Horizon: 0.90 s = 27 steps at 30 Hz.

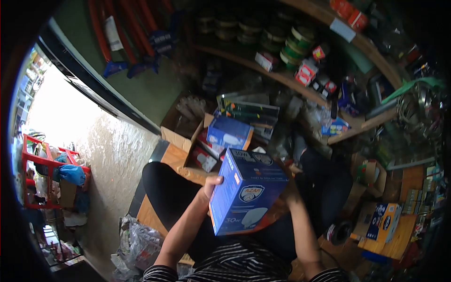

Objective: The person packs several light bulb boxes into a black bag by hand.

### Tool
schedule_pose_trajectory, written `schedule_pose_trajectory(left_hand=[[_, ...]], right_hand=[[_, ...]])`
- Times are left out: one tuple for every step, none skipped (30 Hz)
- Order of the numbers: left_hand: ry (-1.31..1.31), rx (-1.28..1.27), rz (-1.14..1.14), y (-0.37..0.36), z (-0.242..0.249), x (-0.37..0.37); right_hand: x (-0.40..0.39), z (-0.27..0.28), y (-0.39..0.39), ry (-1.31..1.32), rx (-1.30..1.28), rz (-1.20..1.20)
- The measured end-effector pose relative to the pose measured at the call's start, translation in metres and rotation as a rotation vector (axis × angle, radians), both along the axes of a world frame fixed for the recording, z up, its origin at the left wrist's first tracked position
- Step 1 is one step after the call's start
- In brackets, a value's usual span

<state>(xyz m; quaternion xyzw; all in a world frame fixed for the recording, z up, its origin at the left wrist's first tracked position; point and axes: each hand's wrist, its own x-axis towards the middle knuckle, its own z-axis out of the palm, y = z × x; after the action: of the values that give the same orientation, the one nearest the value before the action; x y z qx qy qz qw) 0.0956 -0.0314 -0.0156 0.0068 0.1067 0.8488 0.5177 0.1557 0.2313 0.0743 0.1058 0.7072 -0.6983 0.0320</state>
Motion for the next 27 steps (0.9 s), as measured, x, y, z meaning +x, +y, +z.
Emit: schedule_pose_trajectory(left_hand=[[0.016,-0.105,0.031,0.001,0.003,0.002],[0.035,-0.169,0.091,0.002,0.009,0.007],[0.053,-0.232,0.150,0.005,0.016,0.011],[0.057,-0.189,0.263,0.012,0.027,0.013],[0.060,-0.140,0.367,0.018,0.041,0.011],[0.021,-0.128,0.400,0.022,0.055,0.004],[-0.006,-0.151,0.445,0.028,0.078,-0.005],[-0.019,-0.250,0.468,0.033,0.094,-0.014],[-0.040,-0.349,0.494,0.038,0.103,-0.024],[0.151,-0.478,0.605,0.047,0.108,-0.037],[0.386,-0.510,0.638,0.049,0.102,-0.052],[0.489,-0.571,0.658,0.053,0.089,-0.059],[0.594,-0.633,0.677,0.055,0.086,-0.064],[0.695,-0.730,0.654,0.056,0.087,-0.059],[0.671,-0.670,0.682,0.060,0.103,-0.049],[0.709,-0.691,0.673,0.061,0.099,-0.051],[0.744,-0.723,0.658,0.059,0.089,-0.053],[0.716,-0.752,0.641,0.055,0.071,-0.061],[0.677,-0.785,0.623,0.052,0.052,-0.074],[0.674,-0.835,0.719,0.052,0.040,-0.086],[0.696,-0.895,0.831,0.048,0.049,-0.097],[0.605,-0.899,0.924,0.046,0.040,-0.106],[0.560,-0.954,0.957,0.038,0.021,-0.118],[0.417,-0.957,0.955,0.028,0.030,-0.120],[0.277,-0.956,0.954,0.018,0.038,-0.121],[0.158,-0.936,0.931,0.009,0.037,-0.124],[0.039,-0.914,0.907,0.002,0.035,-0.126]], right_hand=[[0.008,-0.040,0.010,0.195,0.138,0.032],[0.006,-0.037,0.007,0.171,0.105,-0.026],[0.001,-0.030,-0.001,0.149,0.072,-0.087],[-0.004,-0.015,-0.002,0.125,0.093,-0.106],[-0.009,-0.001,-0.003,0.100,0.112,-0.124],[-0.010,0.012,-0.001,0.062,0.185,-0.104],[-0.006,0.000,0.003,0.060,0.125,-0.095],[0.001,-0.021,0.009,0.053,0.066,-0.078],[0.001,-0.020,0.010,0.076,0.037,-0.042],[0.001,-0.016,0.011,0.098,0.006,-0.006],[-0.001,-0.016,0.000,0.121,-0.112,0.027],[-0.003,-0.015,-0.012,0.137,-0.232,0.061],[-0.007,0.006,-0.025,0.136,-0.209,0.090],[-0.012,0.004,-0.022,0.118,-0.010,0.124],[-0.016,-0.001,-0.021,0.093,0.182,0.152],[-0.019,-0.007,-0.022,0.125,0.214,0.129],[-0.023,-0.010,-0.020,0.134,0.151,0.126],[-0.028,0.010,-0.026,0.075,0.111,0.069],[-0.037,0.033,-0.029,0.006,0.073,0.016],[-0.046,0.036,-0.023,0.029,0.115,-0.031],[-0.058,0.034,-0.011,0.054,0.163,-0.078],[-0.073,0.026,0.008,0.083,0.310,-0.104],[-0.091,0.020,0.028,0.124,0.460,-0.127],[-0.109,0.023,0.042,0.128,0.559,-0.133],[-0.126,0.026,0.053,0.137,0.659,-0.137],[-0.144,0.029,0.061,0.158,0.659,-0.085],[-0.159,0.029,0.070,0.179,0.659,-0.034]])
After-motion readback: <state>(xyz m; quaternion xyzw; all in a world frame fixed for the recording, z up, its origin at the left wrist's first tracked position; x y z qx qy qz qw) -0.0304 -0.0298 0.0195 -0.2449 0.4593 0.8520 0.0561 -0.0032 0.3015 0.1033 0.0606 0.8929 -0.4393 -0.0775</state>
